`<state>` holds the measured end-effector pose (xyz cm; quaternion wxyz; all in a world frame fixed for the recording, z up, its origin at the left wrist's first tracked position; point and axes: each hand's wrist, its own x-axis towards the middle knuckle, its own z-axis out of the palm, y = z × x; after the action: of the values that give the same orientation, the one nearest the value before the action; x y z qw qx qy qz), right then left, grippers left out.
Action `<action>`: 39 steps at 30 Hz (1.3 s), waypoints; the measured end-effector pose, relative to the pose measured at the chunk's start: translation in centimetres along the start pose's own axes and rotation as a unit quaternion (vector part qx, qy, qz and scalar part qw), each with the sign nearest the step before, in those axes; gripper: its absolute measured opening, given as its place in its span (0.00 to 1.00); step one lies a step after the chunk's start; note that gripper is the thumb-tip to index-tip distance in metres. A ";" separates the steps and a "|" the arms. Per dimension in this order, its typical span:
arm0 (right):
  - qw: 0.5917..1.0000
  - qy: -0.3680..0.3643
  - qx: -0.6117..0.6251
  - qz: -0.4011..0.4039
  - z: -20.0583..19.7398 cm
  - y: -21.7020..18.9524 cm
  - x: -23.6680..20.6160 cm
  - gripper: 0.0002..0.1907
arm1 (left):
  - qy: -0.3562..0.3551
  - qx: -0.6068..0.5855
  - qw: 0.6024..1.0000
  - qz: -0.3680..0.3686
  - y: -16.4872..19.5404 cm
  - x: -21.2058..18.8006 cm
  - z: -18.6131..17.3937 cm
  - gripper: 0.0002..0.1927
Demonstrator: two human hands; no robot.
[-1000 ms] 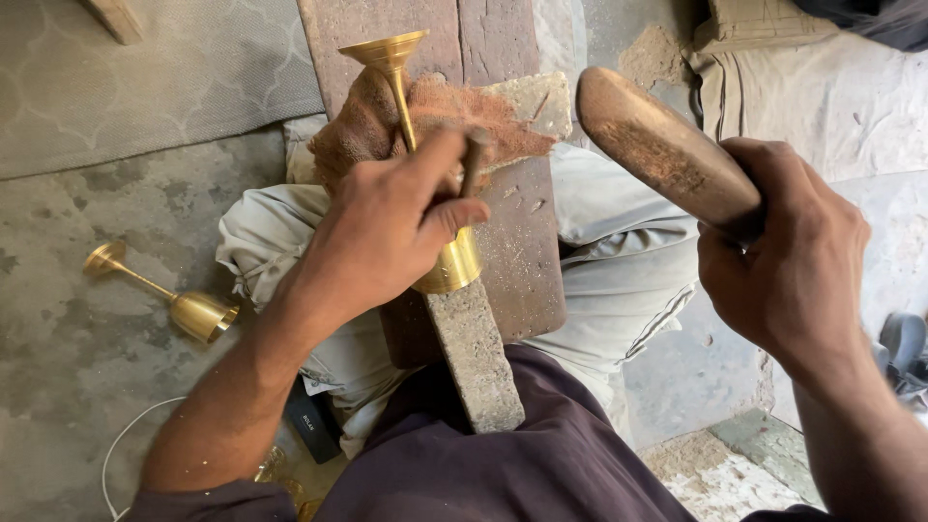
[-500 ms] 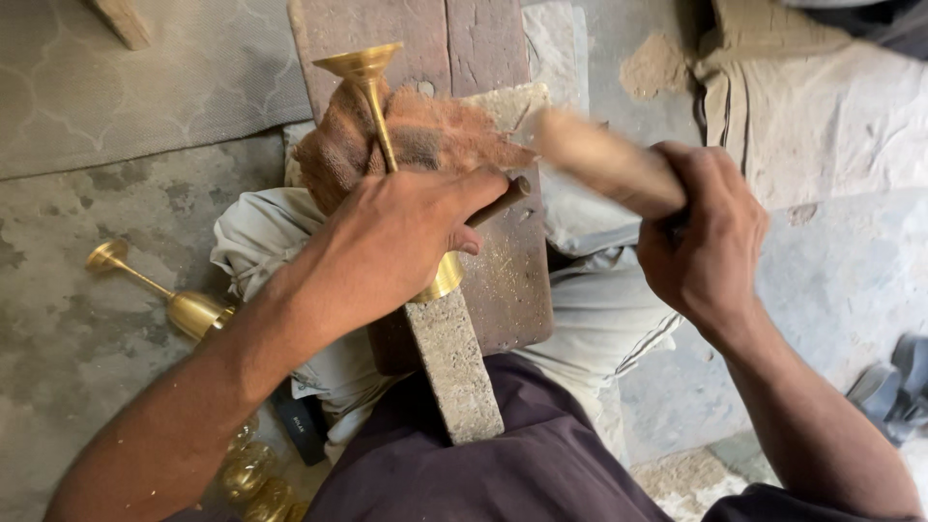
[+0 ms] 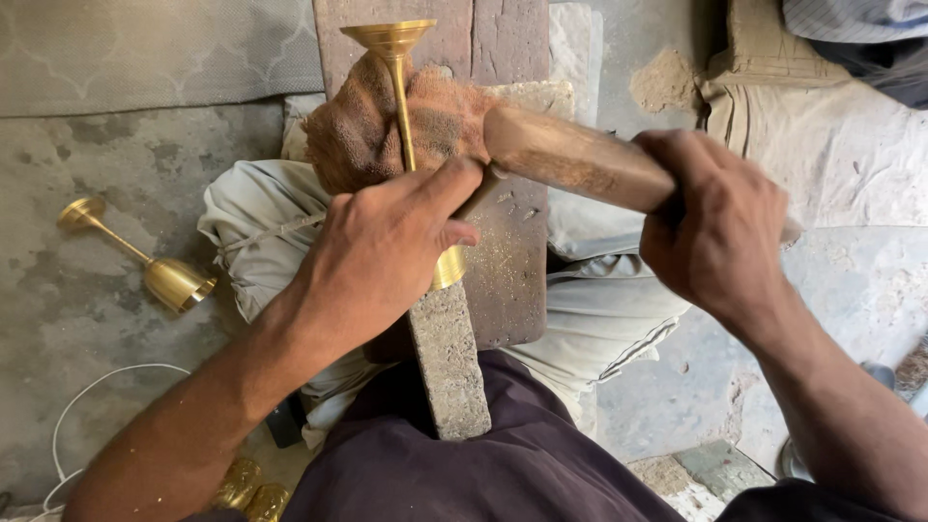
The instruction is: The person sits on the floor and shapes a brass goblet clamped with rope to a stone block, holding a steel punch against the brass cup and striking it repeatedly with a wooden mallet, repositioning the punch around the rim. Finished brass goblets lie on the floor nearby.
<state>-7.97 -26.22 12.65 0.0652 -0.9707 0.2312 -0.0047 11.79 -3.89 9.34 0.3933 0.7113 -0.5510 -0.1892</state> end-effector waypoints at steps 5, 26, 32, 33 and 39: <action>0.997 0.004 0.075 -0.003 -1.8 -1.1 0.7 0.22 | 0.040 0.023 0.999 0.013 -0.1 -0.8 -0.1 0.19; 0.987 0.069 -0.058 -0.133 -4.0 -3.0 0.2 0.17 | 0.096 0.014 0.995 0.011 -0.6 -3.5 0.9 0.15; 0.993 0.075 0.034 -0.080 -5.1 -4.9 -0.6 0.18 | 0.187 -0.183 0.956 -0.132 -1.7 -5.2 -0.4 0.12; 0.994 0.075 0.056 -0.059 -5.1 -4.9 -0.6 0.18 | 0.214 -0.236 0.940 -0.120 -1.9 -5.6 -0.3 0.13; 0.989 0.087 -0.010 -0.115 -5.7 -4.7 0.4 0.16 | 0.231 -0.317 0.913 -0.116 -3.3 -6.0 1.6 0.16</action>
<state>-5.74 -22.93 18.88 0.0345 -0.9873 0.1229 -0.0945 10.81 1.43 4.88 0.6895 0.6323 -0.2695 -0.2285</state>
